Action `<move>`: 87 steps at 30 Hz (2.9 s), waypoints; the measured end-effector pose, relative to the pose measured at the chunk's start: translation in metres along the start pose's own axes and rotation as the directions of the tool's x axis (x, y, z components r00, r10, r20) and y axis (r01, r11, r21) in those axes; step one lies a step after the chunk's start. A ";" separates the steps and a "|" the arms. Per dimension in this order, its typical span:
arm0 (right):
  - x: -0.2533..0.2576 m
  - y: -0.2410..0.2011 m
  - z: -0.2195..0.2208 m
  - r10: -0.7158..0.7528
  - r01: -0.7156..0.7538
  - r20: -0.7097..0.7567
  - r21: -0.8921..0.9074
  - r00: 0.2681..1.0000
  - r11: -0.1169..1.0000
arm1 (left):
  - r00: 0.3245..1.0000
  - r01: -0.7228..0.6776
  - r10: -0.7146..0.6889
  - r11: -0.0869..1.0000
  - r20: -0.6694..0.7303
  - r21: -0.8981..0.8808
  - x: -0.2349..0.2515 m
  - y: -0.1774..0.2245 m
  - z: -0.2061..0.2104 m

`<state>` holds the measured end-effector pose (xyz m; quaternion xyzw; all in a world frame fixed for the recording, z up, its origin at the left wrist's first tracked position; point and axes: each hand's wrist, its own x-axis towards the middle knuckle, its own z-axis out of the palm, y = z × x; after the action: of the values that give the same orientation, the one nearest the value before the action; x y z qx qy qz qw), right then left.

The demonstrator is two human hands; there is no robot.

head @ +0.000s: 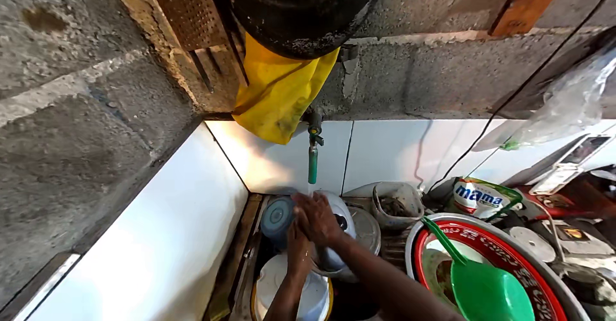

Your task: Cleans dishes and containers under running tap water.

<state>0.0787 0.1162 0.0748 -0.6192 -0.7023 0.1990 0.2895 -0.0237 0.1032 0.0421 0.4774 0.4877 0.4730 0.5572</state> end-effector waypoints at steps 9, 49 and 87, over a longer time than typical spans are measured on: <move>0.010 0.081 -0.039 0.525 -0.545 0.247 0.636 0.815 0.546 | 0.962 0.085 -0.164 0.940 -0.220 -0.332 0.017 0.025 -0.016; -0.056 0.095 0.010 -0.392 0.352 -0.126 -0.257 0.911 0.900 | 0.947 0.228 -0.278 0.934 -0.159 -0.275 -0.001 0.002 -0.012; -0.001 0.024 -0.008 0.286 -0.322 0.255 0.111 0.924 0.940 | 0.981 0.084 -0.132 0.949 -0.143 -0.304 -0.037 -0.030 0.021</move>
<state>0.1026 0.1178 0.0655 -0.6693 -0.6095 0.3659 0.2159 -0.0035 0.0622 0.0172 0.3210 0.4801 0.5467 0.6063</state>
